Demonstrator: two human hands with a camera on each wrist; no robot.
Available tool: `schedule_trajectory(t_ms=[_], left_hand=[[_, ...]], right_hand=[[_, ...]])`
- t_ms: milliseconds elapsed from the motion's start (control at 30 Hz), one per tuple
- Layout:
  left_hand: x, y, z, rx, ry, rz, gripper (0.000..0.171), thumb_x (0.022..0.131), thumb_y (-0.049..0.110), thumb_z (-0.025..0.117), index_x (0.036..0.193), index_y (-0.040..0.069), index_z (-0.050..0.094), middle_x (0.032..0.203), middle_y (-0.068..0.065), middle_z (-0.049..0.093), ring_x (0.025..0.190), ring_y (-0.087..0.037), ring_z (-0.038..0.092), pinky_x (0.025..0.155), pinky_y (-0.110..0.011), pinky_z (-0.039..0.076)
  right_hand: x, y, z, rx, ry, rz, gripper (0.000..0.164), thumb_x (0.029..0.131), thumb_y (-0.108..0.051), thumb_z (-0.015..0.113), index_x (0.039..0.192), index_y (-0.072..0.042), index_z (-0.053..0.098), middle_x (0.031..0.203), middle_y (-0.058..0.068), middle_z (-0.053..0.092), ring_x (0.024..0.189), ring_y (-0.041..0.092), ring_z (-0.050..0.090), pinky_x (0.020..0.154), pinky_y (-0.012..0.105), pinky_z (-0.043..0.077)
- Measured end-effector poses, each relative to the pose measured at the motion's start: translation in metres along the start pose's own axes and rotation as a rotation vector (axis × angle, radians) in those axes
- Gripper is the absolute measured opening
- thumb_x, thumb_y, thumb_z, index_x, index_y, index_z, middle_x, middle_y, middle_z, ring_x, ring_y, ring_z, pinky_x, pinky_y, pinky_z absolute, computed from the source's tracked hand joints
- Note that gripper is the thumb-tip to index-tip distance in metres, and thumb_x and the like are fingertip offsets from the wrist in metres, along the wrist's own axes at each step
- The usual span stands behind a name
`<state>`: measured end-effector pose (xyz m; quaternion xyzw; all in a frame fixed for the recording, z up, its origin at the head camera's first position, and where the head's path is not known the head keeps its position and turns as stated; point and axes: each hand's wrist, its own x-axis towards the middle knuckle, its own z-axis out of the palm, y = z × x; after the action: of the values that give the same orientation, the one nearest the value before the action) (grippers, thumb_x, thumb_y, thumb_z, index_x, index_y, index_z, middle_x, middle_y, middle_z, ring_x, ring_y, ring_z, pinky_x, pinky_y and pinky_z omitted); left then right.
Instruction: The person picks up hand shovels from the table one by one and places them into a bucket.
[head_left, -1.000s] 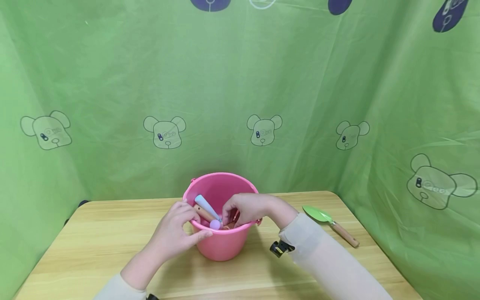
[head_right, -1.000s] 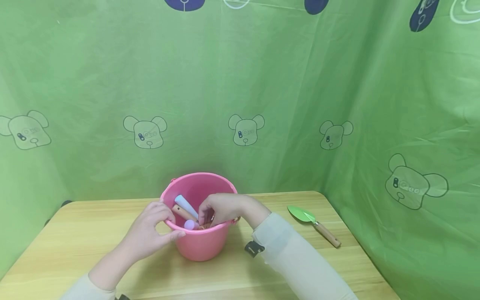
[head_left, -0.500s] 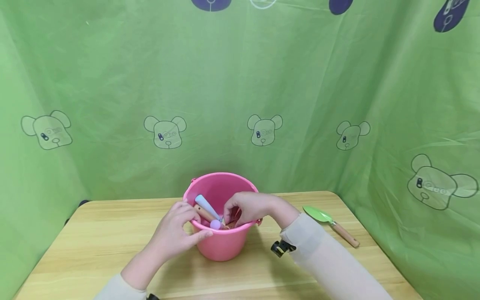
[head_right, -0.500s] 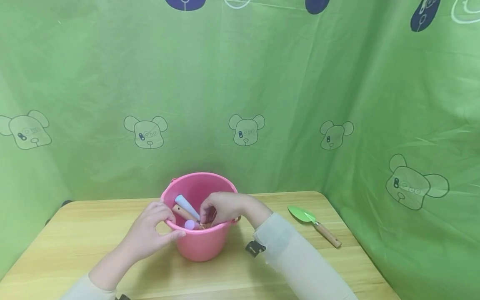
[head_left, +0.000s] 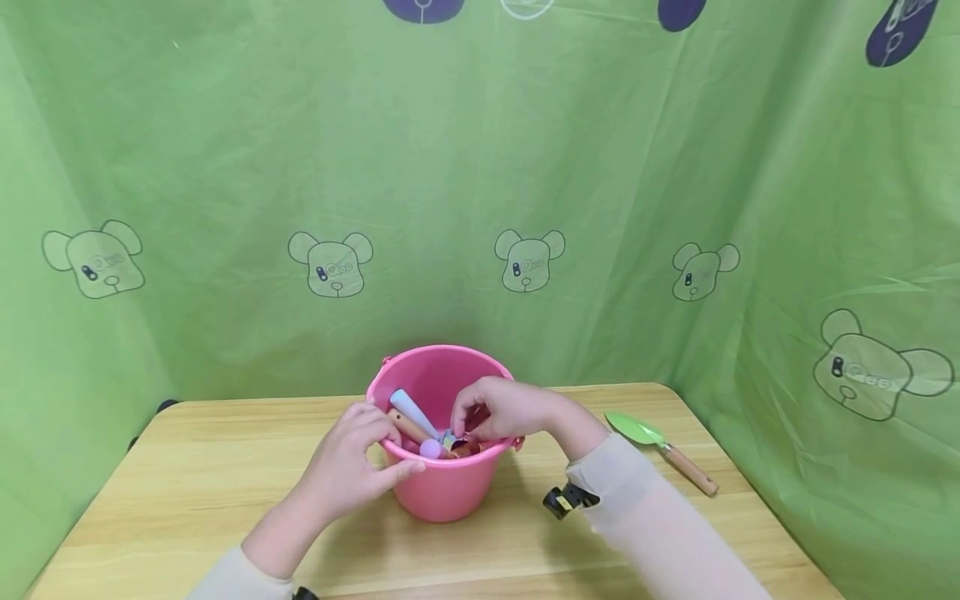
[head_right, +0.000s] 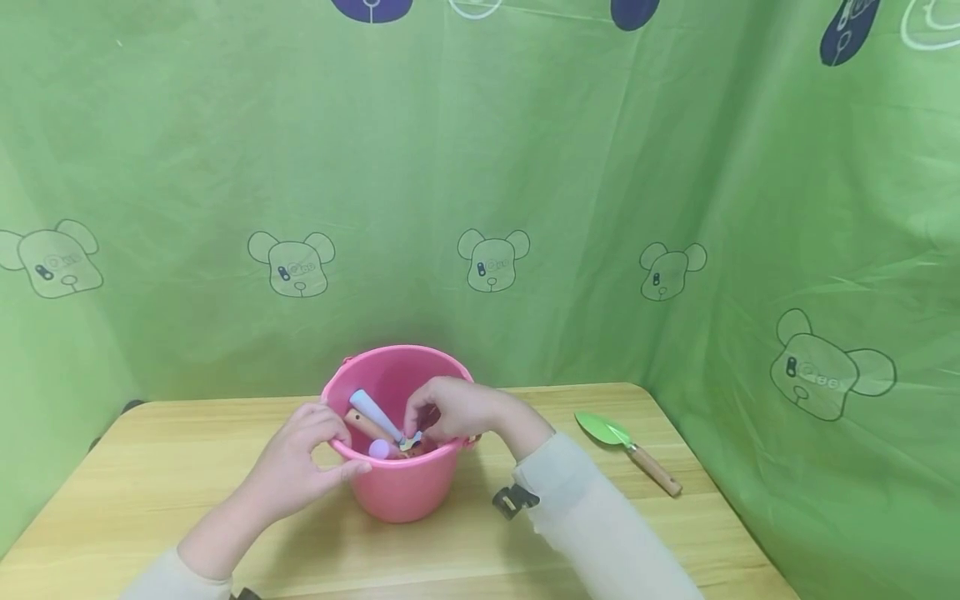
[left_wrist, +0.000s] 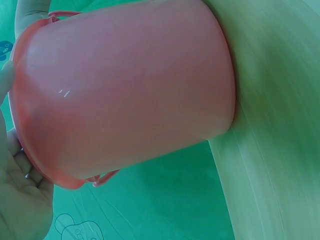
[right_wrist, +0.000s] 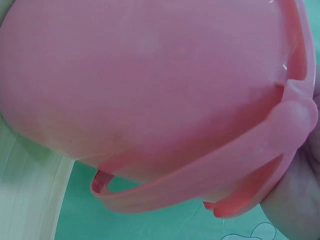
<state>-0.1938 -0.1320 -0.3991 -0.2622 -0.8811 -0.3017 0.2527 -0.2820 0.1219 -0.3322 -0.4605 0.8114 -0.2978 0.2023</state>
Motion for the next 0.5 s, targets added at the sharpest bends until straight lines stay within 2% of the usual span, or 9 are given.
schedule_trajectory(t_ms=[167, 300, 500], left_hand=[[-0.0004, 0.0, -0.0003, 0.004, -0.007, -0.003, 0.038, 0.077, 0.052, 0.082, 0.073, 0.023, 0.059, 0.088, 0.016, 0.059, 0.105, -0.012, 0.051, 0.09, -0.04, 0.049], [-0.0001, 0.0, -0.0007, 0.001, -0.015, -0.012, 0.038, 0.077, 0.052, 0.082, 0.074, 0.023, 0.059, 0.088, 0.017, 0.058, 0.106, -0.011, 0.05, 0.09, -0.039, 0.049], [0.0005, 0.0002, -0.0014, 0.008, -0.018, -0.007, 0.037, 0.077, 0.054, 0.082, 0.074, 0.026, 0.059, 0.086, 0.02, 0.058, 0.105, -0.01, 0.05, 0.09, -0.039, 0.049]], right_hand=[[-0.0014, 0.002, 0.0004, -0.002, 0.035, -0.037, 0.017, 0.085, 0.01, 0.069, 0.091, -0.006, 0.071, 0.095, 0.002, 0.069, 0.092, 0.015, 0.068, 0.08, 0.027, 0.057], [-0.0027, 0.002, 0.001, 0.014, 0.053, -0.027, 0.019, 0.086, 0.01, 0.069, 0.09, -0.008, 0.071, 0.094, 0.0, 0.068, 0.093, 0.016, 0.068, 0.081, 0.028, 0.057], [-0.0045, 0.0007, 0.0018, 0.031, 0.071, -0.043, 0.016, 0.086, 0.009, 0.07, 0.091, -0.006, 0.07, 0.094, 0.002, 0.068, 0.093, 0.017, 0.068, 0.083, 0.027, 0.056]])
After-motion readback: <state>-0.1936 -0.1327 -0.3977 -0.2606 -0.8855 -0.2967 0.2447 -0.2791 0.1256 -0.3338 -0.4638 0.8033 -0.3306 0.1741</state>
